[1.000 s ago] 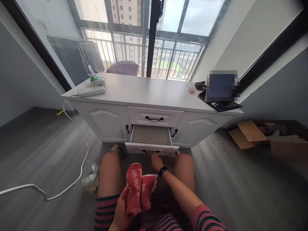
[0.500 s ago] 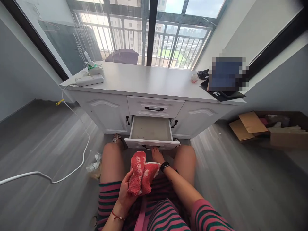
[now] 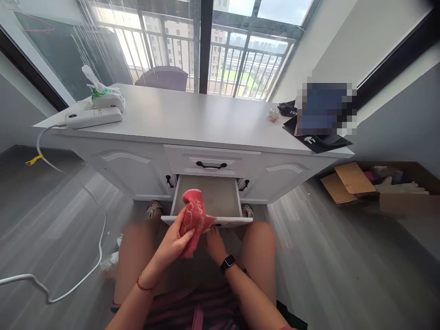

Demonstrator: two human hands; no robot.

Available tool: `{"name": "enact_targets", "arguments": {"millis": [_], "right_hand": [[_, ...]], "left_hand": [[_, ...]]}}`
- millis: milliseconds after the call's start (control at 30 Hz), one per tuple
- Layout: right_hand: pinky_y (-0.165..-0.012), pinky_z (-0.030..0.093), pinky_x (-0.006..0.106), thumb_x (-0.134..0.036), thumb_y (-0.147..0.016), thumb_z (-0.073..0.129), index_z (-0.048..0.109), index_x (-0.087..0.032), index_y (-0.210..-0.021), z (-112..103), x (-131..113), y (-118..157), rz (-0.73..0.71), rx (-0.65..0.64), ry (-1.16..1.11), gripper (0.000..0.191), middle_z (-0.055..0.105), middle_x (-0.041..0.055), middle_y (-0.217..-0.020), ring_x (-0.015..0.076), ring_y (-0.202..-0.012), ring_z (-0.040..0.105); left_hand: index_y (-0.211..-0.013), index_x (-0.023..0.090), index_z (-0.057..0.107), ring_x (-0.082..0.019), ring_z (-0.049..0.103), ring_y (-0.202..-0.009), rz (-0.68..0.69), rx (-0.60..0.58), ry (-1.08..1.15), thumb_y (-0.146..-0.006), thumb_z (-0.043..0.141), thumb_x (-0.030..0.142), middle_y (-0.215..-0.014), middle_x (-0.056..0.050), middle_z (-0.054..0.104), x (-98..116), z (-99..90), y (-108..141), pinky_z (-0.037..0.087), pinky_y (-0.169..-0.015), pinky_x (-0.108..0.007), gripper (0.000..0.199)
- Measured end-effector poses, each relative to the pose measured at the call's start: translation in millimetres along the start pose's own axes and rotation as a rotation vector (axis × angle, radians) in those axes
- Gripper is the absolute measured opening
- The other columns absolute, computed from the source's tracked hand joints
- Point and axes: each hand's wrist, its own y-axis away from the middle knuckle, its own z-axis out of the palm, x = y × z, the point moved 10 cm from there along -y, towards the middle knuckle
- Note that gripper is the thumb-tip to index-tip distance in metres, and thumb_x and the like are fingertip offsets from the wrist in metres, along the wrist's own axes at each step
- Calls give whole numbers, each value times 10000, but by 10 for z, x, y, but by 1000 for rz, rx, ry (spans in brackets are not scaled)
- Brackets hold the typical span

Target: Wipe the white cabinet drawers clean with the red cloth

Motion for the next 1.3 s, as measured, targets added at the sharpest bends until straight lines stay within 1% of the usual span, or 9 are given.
{"name": "enact_targets", "arguments": {"millis": [100, 200, 367, 500, 567, 733, 900, 1067, 1300], "right_hand": [[-1060, 348, 366, -126, -781, 512, 527, -79, -1261, 11, -28, -27, 6, -29, -24, 483, 547, 138, -1254, 265, -1230, 421], [-1074, 343, 387, -157, -790, 528, 522, -79, -1273, 29, -41, -62, 29, -61, -49, 489, 532, 140, -1273, 279, -1253, 404], [-1075, 352, 384, -156, -796, 539, 505, -102, -1301, 29, -46, -99, 83, -77, -108, 509, 505, 140, -1319, 272, -1291, 372], [-1095, 331, 393, -134, -782, 547, 476, -86, -1335, 24, -50, -104, 93, -93, -128, 559, 482, 161, -1354, 272, -1309, 362], [-1094, 334, 394, -127, -771, 552, 480, -92, -1338, 30, -38, -104, 101, -102, -138, 573, 477, 155, -1365, 280, -1312, 363], [-1082, 344, 396, -113, -768, 538, 466, -108, -1364, 38, -20, -121, 120, -121, -163, 600, 462, 143, -1393, 290, -1313, 372], [-1069, 344, 422, -49, -739, 507, 500, -128, -1340, 46, -39, -130, 134, -153, -144, 607, 500, 146, -1365, 287, -1281, 422], [-1031, 383, 417, -25, -741, 478, 528, -142, -1318, 134, 1, -127, 163, -158, -184, 591, 539, 149, -1320, 283, -1265, 452], [-978, 438, 363, -53, -765, 476, 546, -181, -1303, 348, 114, -170, 228, -282, -208, 557, 480, 127, -1397, 271, -1302, 427]], "left_hand": [[-1457, 229, 321, -231, 447, -1295, 246, -54, -340, -849, 441, 157, -1427, -73, 474, 339, 123, -531, 326, -1100, -396, 623], [-1447, 251, 340, -205, 375, -1347, 408, -218, -581, -827, 384, 58, -1485, -53, 403, 238, 539, -1016, 330, -1095, -386, 650], [-1478, 330, 251, -224, 395, -1336, 371, -610, -828, -843, 367, 48, -1556, -35, 268, -674, 1291, -1535, 331, -1071, -419, 705], [-1436, 274, 377, -298, 296, -1387, 208, -991, -972, -854, 507, 254, -1538, -78, 297, -1413, 1646, -1557, 237, -1112, -486, 597], [-1404, 289, 432, -315, 259, -1401, 119, -1084, -982, -872, 479, 298, -1539, -65, 295, -1639, 1736, -1536, 215, -1113, -523, 534], [-1257, 453, 561, -394, 66, -1429, -109, -1021, -989, -836, 518, 462, -1543, 58, 276, -2038, 1840, -1609, 44, -1080, -678, 423], [-1198, 488, 595, -351, 53, -1441, 18, -1049, -938, -811, 529, 547, -1528, 91, 308, -2179, 1939, -1735, -32, -1107, -612, 397], [-1302, 447, 516, -335, 25, -1443, 274, -897, -978, -903, 344, 568, -1553, 56, 264, -2066, 1948, -2168, -34, -1101, -612, 451], [-1338, 359, 509, -308, 248, -1394, 157, -628, -787, -892, 412, 539, -1498, -18, 390, -1730, 1702, -2999, 118, -1124, -551, 491]]}}
